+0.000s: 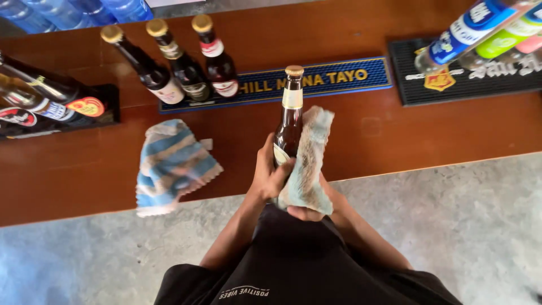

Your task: Wiping beer bottles and cans with a rag and organizing them on a bar counter.

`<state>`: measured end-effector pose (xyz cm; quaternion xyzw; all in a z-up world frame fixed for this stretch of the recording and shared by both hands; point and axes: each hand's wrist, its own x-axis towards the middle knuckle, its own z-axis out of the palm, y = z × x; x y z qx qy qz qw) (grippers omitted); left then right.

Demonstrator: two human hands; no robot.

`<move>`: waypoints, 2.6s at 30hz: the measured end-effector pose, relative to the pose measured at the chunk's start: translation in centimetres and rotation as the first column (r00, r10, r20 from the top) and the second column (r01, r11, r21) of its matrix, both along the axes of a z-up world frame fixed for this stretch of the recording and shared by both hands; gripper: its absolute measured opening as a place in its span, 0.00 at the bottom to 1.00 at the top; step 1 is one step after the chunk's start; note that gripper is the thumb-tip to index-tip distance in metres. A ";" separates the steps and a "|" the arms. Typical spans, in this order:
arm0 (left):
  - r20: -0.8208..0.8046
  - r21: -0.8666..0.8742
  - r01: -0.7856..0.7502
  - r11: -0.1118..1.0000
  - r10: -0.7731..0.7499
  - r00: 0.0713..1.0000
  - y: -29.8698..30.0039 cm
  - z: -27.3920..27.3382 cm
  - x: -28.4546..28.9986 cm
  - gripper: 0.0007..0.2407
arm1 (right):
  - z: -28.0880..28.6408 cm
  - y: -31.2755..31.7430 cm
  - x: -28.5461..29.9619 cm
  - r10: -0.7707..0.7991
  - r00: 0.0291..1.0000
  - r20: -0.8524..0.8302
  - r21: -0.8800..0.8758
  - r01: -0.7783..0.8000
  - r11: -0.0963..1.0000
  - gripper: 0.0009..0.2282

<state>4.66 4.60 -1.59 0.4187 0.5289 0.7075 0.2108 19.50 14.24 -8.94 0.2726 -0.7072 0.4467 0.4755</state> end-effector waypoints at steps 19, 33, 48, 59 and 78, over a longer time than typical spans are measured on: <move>0.731 -0.148 0.116 0.982 0.030 0.682 9.2 -9.5 14.7 0.27 | 6.4 8.8 10.6 0.157 0.864 0.478 -0.705 0.271 0.655 0.18; 0.424 -0.506 0.099 0.857 0.148 0.893 6.7 4.0 23.2 0.30 | 11.3 14.0 10.0 -0.295 0.617 0.729 -0.194 0.599 0.777 0.10; 0.442 -0.268 -0.230 0.936 0.331 0.834 2.0 3.6 17.0 0.23 | 2.9 7.7 6.6 0.015 0.685 0.728 -0.302 0.302 0.904 0.36; 0.651 -0.081 -0.224 0.971 0.221 0.726 -1.5 2.7 10.7 0.25 | 2.6 1.2 5.8 -0.200 0.829 0.522 0.214 0.099 0.972 0.34; 0.515 0.000 0.195 0.981 -0.167 0.840 -4.8 3.7 8.7 0.29 | 3.0 2.9 0.6 -0.774 0.569 0.279 0.419 0.653 0.631 0.26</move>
